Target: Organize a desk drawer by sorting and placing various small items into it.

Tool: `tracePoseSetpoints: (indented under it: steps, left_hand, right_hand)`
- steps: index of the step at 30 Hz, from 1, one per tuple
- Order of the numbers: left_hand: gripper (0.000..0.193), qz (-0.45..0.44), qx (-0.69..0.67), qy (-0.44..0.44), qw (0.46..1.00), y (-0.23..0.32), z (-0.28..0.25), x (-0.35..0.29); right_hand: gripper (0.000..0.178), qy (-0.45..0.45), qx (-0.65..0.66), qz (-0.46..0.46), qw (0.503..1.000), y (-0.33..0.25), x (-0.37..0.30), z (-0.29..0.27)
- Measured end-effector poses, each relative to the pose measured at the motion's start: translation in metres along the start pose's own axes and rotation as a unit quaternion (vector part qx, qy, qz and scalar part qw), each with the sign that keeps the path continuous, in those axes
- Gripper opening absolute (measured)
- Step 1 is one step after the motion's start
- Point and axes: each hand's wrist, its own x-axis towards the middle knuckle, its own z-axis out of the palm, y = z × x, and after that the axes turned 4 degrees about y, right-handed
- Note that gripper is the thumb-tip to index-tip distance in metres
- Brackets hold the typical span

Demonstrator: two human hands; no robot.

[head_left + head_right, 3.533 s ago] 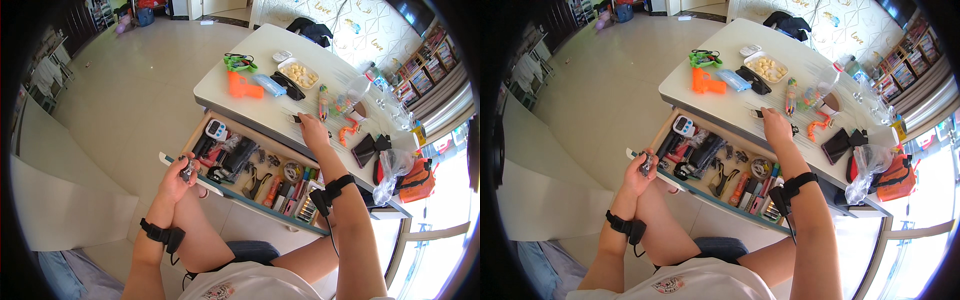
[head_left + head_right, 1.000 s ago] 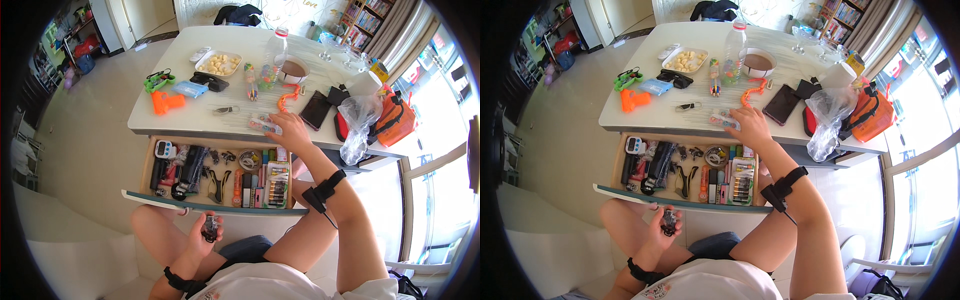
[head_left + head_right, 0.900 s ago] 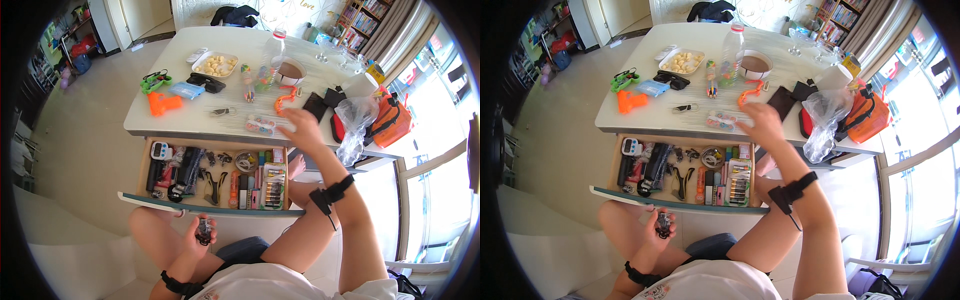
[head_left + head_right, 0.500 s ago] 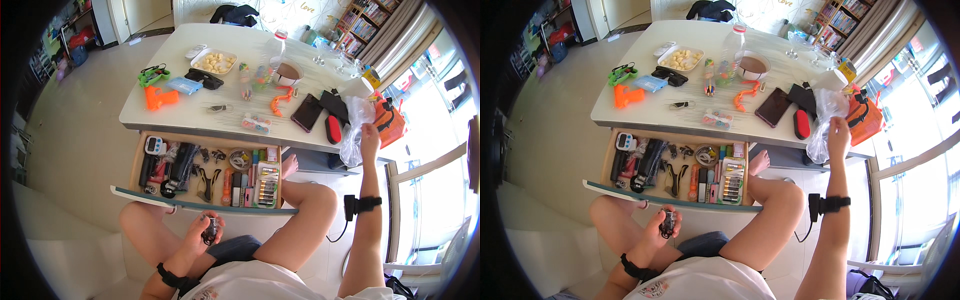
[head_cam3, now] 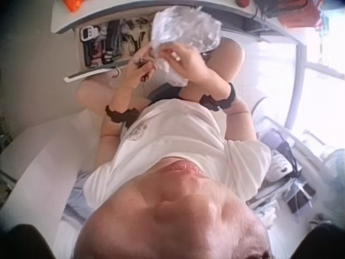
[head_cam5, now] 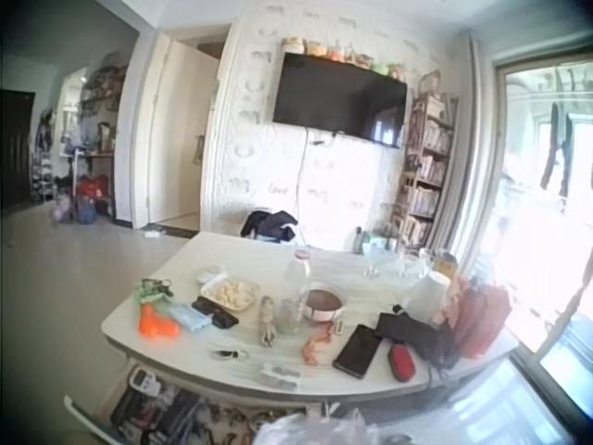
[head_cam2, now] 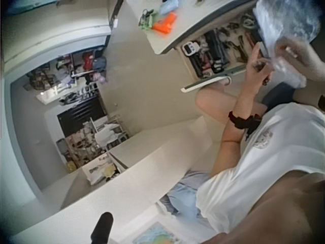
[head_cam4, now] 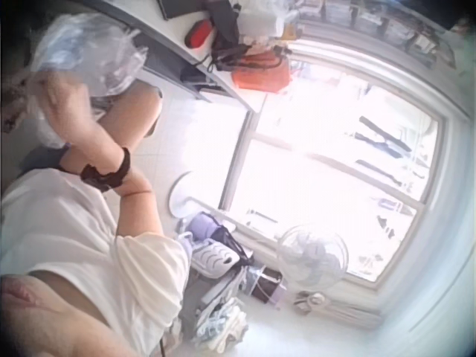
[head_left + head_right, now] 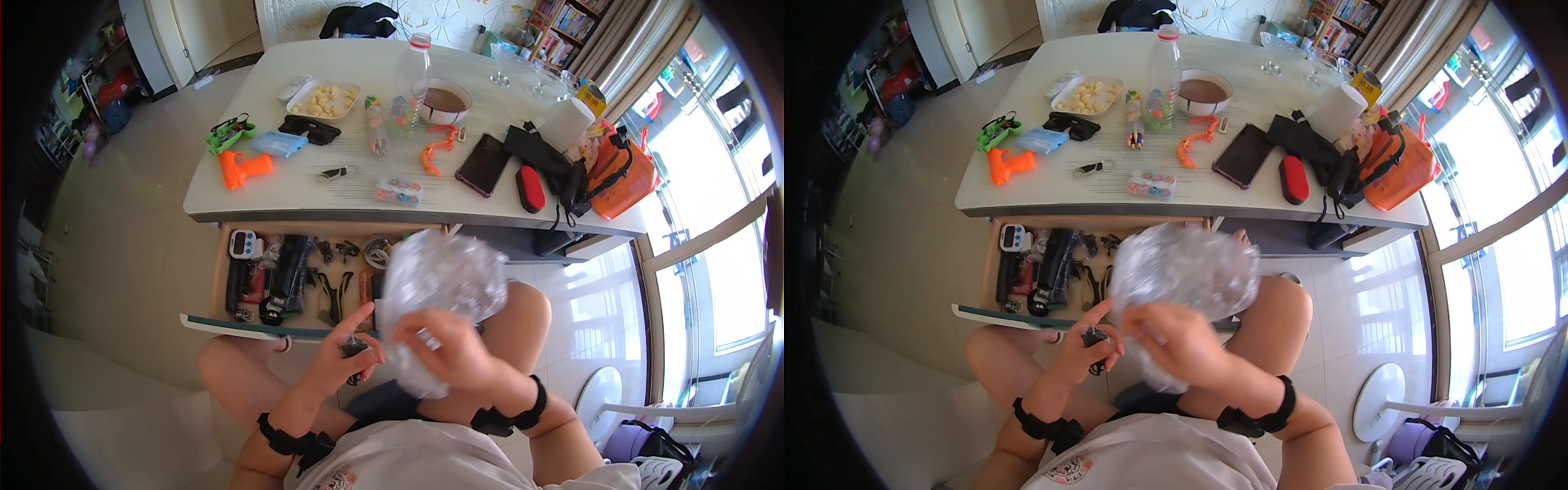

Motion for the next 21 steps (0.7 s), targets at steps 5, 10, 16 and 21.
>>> tracePoseSetpoints:
  steps: [5,10,16,21]
  left_hand:
    - [0.016,-0.004,0.076,-0.066,0.995,-0.013,-0.004,-0.003]
    - [0.008,0.046,0.07,0.066,0.994,-0.003,-0.025,-0.016]
    - [0.011,0.046,0.134,0.101,0.985,0.023,-0.052,-0.036]
    - [0.013,0.053,0.068,0.162,0.983,0.029,-0.065,-0.048]
  right_hand:
    - [0.017,-0.089,0.072,0.043,0.993,0.006,-0.014,0.015]
    - [0.03,0.032,-0.011,-0.016,0.999,0.024,0.001,-0.005]
    - [0.05,0.123,-0.229,0.033,0.965,0.059,0.004,-0.012]
    - [0.024,-0.069,0.117,0.283,0.949,0.085,-0.001,0.008]
